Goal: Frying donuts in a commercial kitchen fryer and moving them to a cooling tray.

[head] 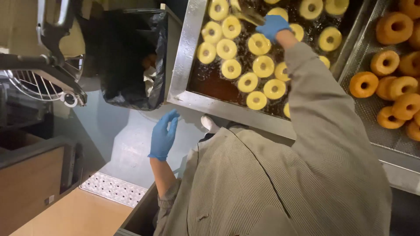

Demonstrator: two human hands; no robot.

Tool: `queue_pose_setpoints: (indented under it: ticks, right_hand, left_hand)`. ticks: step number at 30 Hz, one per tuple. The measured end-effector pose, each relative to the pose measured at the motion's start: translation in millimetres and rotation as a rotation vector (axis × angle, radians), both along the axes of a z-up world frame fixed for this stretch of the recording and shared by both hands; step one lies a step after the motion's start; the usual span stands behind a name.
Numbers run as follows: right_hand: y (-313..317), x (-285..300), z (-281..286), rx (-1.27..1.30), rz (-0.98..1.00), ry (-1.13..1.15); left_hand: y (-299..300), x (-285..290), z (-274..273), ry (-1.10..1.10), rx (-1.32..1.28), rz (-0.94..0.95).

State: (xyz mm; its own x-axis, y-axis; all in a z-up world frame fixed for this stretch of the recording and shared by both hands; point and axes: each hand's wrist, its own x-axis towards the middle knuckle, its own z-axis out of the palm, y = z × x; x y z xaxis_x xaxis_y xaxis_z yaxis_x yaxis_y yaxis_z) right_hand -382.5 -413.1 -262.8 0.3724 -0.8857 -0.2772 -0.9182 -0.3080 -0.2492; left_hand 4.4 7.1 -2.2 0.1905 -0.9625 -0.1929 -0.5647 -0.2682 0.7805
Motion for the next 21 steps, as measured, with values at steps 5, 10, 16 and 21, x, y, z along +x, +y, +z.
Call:
queue_pose_setpoints:
  ticks: [5,10,16,21]
  right_hand:
    - [-32,11,3,-0.149,-0.039,-0.018]
    - [-101,6,-128,-0.469,0.101,0.472]
    - [-75,-5,-26,-0.226,-0.099,-0.095]
    - [-88,22,-84,-0.417,0.053,0.197]
  left_hand:
    - [5,1,10,0.047,-0.012,0.039]
    - [-6,-7,20,0.031,-0.023,0.026]
    - [19,4,11,0.049,-0.049,0.108]
    - [25,2,15,0.071,-0.034,0.126]
